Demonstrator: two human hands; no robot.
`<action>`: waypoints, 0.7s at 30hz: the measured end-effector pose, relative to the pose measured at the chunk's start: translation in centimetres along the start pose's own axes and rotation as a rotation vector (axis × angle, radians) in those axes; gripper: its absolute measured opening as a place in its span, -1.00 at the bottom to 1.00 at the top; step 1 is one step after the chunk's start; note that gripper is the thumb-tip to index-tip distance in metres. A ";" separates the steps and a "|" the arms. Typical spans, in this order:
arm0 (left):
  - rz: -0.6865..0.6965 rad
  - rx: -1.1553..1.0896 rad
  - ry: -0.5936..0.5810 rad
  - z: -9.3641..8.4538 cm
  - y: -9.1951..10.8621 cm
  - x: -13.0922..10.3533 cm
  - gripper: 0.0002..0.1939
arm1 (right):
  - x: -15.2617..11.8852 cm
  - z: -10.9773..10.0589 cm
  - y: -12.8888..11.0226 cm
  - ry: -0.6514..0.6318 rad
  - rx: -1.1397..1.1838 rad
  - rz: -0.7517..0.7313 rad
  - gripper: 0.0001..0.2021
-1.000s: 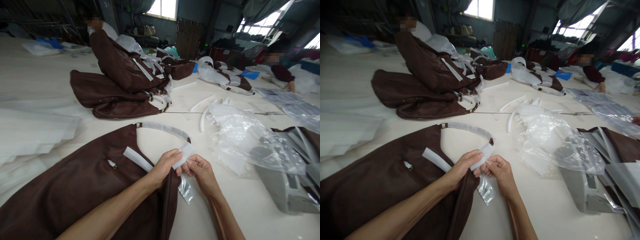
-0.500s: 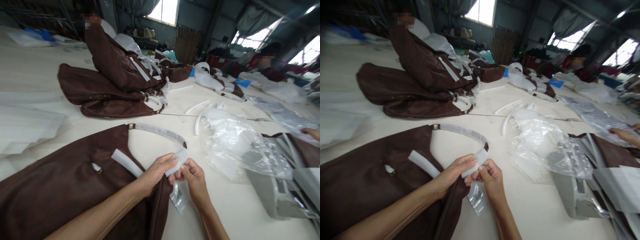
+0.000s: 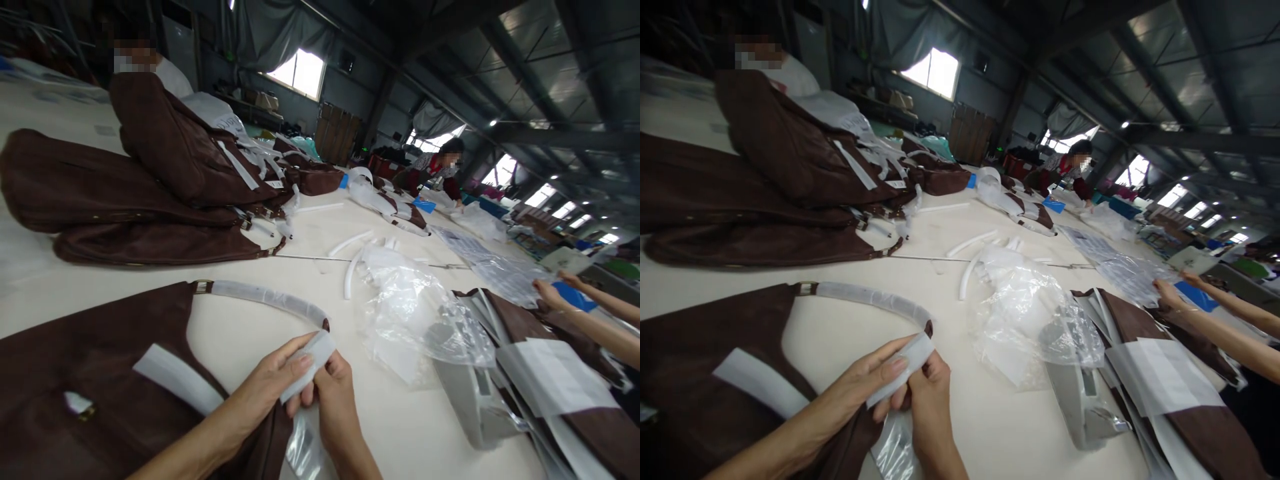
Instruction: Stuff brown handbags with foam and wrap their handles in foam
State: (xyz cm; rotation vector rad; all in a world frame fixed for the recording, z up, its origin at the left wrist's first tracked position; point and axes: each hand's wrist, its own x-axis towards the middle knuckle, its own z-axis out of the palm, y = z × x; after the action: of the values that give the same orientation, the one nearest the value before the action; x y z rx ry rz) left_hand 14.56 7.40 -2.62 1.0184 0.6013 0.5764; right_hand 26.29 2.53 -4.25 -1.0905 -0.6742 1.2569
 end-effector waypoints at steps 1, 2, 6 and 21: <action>0.002 0.000 0.004 -0.1 -0.1 0.1 -0.26 | -0.2 0.0 -0.2 -0.037 0.048 0.011 -0.90; 0.007 0.005 0.006 -0.3 -0.3 0.2 -0.24 | -0.4 0.0 -0.5 -0.081 0.097 0.018 -0.89; 0.055 0.067 0.010 -0.7 -0.8 0.3 -0.31 | -0.8 -0.3 -0.5 -0.175 0.203 -0.015 -0.85; -0.112 0.088 0.262 -2.2 -2.5 1.8 -0.03 | 0.9 -1.0 0.7 0.240 -0.136 -0.075 -0.79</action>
State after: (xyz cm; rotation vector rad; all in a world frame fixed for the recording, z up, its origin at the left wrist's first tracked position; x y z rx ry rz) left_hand 14.67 8.94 -6.10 0.9919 0.9163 0.5925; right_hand 27.13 3.09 -5.41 -1.2925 -0.6180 1.0071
